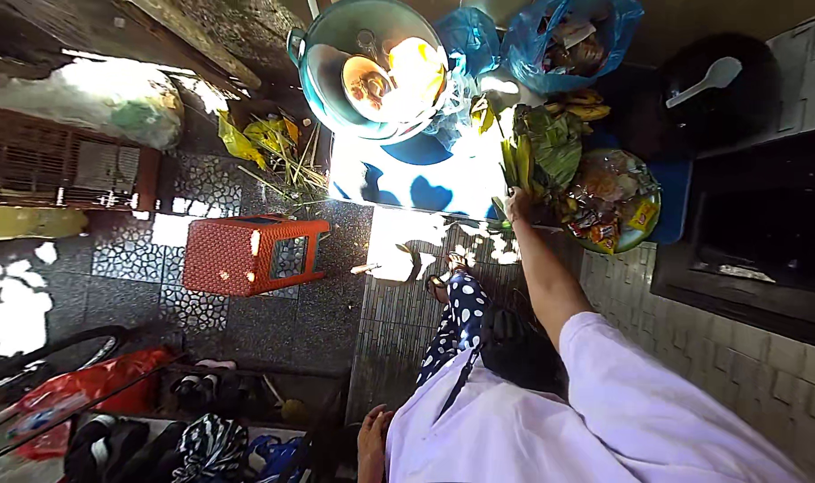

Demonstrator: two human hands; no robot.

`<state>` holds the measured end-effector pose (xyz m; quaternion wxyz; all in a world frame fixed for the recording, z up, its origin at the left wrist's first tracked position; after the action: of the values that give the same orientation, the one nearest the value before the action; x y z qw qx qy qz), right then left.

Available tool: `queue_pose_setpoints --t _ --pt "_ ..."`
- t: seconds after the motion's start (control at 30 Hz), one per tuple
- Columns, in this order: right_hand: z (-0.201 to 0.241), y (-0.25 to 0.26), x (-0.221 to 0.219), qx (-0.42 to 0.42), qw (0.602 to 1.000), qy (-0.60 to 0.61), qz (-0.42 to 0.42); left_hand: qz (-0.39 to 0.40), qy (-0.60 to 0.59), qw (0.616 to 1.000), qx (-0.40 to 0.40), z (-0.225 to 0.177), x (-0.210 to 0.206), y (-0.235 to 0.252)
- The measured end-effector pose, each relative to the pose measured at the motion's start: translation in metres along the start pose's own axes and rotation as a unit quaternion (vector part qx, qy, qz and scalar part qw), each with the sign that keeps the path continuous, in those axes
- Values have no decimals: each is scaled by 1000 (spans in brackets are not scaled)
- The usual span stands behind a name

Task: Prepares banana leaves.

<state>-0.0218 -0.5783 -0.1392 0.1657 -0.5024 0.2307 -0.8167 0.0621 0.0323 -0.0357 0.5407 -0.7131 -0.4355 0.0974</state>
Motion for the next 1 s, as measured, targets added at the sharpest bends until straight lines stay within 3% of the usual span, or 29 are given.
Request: queue_pose_setpoints --t 0.13,0.27,0.43,0.57,0.67,0.73,1.0 --pt "25 3 -25 23 998 -34 43 -10 23 1000 10 0 5 1" --pt "20 10 5 29 999 11 -16 -21 -8 1000 15 -14 -6 3" --pt "-36 47 62 2 985 19 -172 -26 -13 999 21 -50 -51 0" --pt "-70 100 84 59 986 -89 -130 -9 -4 999 31 -79 -106 0" --pt "-73 114 107 64 991 -104 -62 2 47 998 34 -117 -144 2" --pt "-67 112 133 99 991 -70 -60 14 48 999 18 -146 -170 6" --pt "-19 60 249 220 946 155 -181 126 69 984 -105 -289 -271 -7"
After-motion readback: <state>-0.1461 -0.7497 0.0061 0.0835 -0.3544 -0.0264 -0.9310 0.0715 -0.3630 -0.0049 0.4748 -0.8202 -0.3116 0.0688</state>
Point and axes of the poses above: each hand's wrist, its own y-axis towards the middle knuckle, its own x-axis out of the back of the hand, z = x × y, the point moved 1 cm from there along y, towards the middle knuckle, and after that the axes turned 4 degrees about y, right-handed, at the moved point
